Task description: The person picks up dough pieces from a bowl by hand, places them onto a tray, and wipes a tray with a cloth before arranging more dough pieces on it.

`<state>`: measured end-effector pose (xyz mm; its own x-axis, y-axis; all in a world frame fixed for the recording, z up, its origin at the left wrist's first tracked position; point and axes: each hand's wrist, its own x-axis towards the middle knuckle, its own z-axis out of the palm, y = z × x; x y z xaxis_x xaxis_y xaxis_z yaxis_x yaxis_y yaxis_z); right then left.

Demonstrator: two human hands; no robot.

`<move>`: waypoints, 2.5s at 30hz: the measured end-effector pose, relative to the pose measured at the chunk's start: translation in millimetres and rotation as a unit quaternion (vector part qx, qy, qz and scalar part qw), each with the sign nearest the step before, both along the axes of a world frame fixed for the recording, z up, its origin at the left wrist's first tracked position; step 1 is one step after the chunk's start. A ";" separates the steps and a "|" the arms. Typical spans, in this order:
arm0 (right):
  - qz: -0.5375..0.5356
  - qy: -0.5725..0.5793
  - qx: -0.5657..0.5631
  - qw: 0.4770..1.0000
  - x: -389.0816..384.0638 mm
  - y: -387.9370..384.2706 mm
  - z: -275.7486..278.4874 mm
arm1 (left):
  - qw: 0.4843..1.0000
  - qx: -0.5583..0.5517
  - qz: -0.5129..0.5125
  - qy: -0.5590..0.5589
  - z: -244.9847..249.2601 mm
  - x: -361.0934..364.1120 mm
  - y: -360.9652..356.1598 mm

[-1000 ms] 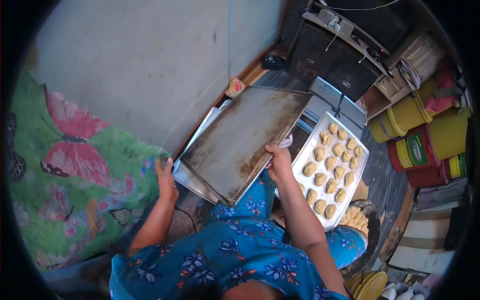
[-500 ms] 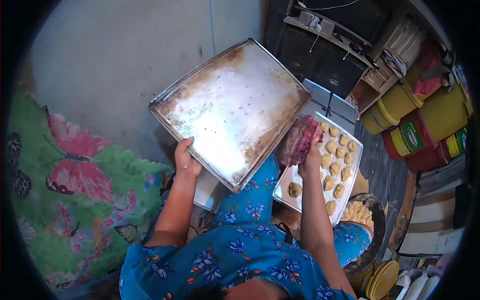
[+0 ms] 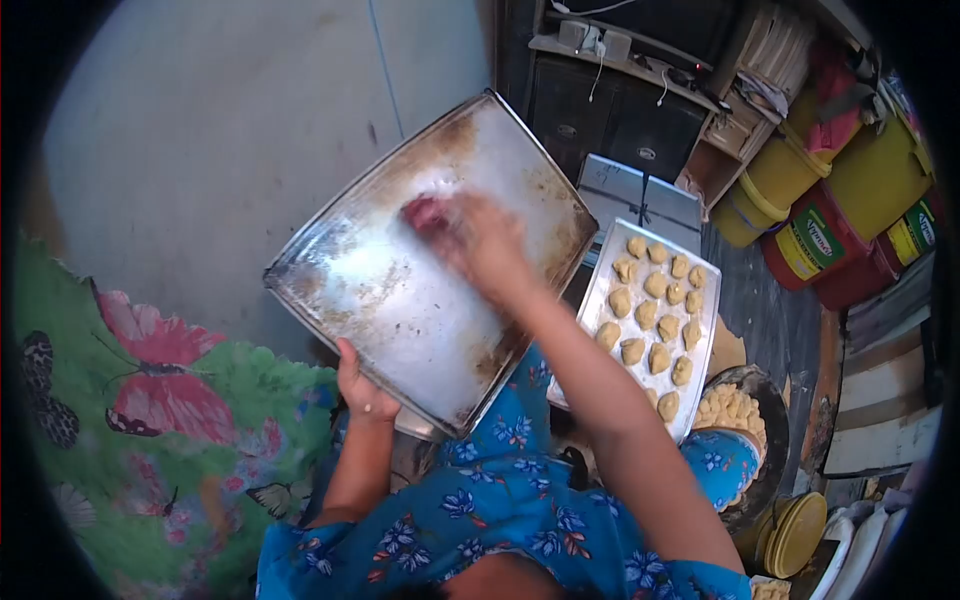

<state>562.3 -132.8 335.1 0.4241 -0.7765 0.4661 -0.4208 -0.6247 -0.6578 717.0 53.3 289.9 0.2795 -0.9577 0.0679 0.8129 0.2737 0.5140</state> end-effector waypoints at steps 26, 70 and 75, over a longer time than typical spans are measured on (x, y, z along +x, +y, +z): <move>-0.030 -0.037 -0.199 0.979 37.9 27.7 40.4 | 0.998 -0.042 0.034 -0.034 4.8 31.3 30.2; 0.237 -0.077 -0.227 0.941 11.7 98.5 -63.2 | 0.985 -0.113 0.117 -0.058 44.2 76.4 35.8; -0.008 -0.083 -0.034 0.996 -11.4 19.5 -120.1 | 0.982 -0.128 0.059 -0.125 52.6 121.6 66.3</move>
